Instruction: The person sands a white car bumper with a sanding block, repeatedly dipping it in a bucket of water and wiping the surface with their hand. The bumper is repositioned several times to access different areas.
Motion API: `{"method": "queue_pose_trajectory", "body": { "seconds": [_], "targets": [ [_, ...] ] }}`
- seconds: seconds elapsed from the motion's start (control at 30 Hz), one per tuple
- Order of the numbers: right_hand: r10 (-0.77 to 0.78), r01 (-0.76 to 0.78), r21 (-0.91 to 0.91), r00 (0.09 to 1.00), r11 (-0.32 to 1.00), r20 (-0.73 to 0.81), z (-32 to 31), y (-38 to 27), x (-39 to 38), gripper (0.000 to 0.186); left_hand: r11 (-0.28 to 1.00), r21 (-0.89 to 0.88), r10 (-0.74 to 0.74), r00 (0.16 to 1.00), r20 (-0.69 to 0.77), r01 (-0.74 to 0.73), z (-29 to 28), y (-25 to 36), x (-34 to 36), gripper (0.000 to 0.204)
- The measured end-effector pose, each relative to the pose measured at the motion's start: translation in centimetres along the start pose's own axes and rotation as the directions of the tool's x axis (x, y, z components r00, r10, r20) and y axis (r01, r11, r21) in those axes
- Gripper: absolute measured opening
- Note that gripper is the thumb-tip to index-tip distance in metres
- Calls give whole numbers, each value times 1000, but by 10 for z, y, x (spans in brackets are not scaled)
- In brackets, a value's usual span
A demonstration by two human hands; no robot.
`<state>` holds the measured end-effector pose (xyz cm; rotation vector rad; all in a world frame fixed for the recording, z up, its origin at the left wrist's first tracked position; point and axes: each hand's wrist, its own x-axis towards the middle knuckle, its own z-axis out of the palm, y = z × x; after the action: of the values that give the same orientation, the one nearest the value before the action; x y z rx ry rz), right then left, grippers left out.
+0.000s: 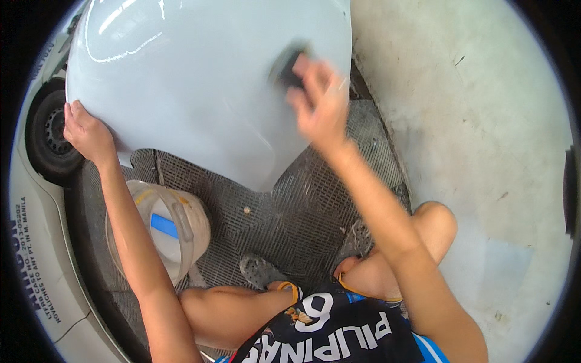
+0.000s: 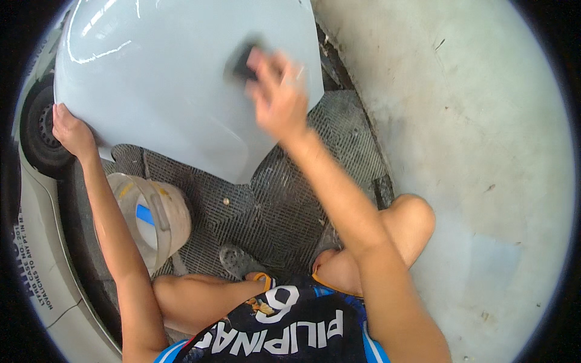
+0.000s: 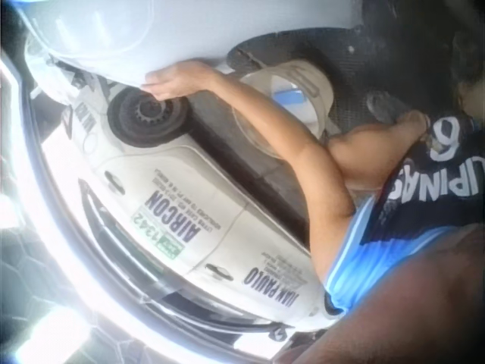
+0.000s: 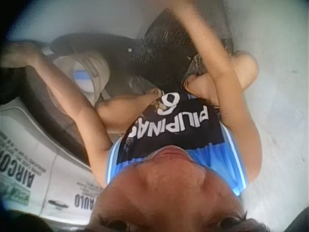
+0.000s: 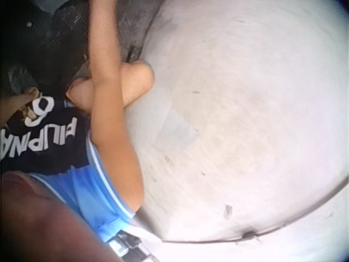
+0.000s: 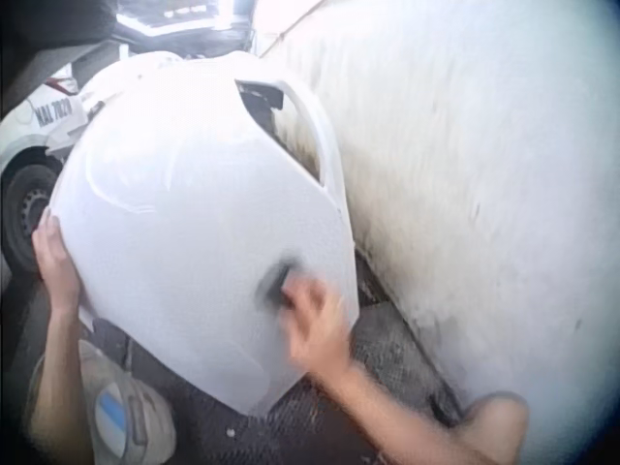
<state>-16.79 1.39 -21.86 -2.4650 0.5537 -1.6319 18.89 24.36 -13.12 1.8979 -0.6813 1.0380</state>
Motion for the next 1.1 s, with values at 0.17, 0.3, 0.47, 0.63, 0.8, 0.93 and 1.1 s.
{"method": "queue_pose_trajectory", "body": {
  "seconds": [0.17, 0.3, 0.47, 0.63, 0.8, 0.93, 1.1],
  "targets": [
    [50, -82, -184, 984, 980, -172, 13, 0, 39, 54, 1000, 5, -26, 999, 27, 26, -2, 2, -1, 64],
    [-13, 11, 41, 998, 999, 64, 10, -18, -9, 55, 998, 1, -67, 998, 14, 66, -3, 7, -1, 64],
    [-44, 27, -119, 989, 993, -138, -11, 31, 51, 53, 998, 0, -56, 998, 22, 56, -4, 13, -2, 64],
    [206, -207, 22, 977, 978, 58, 9, 16, -50, 63, 997, -12, -71, 997, -9, 71, -4, 11, -2, 63],
    [9, -24, -71, 978, 997, -207, -9, 49, 33, 55, 1000, -12, 2, 1000, 5, -2, -2, 0, -1, 62],
    [81, -82, -15, 996, 997, -36, 13, 16, -24, 54, 1000, 10, 9, 1000, -3, -9, 0, -8, 1, 61],
    [61, -59, 57, 997, 997, -39, 8, 12, -9, 59, 999, 29, 15, 1000, -13, -14, 3, -12, 2, 60]
  ]
}}
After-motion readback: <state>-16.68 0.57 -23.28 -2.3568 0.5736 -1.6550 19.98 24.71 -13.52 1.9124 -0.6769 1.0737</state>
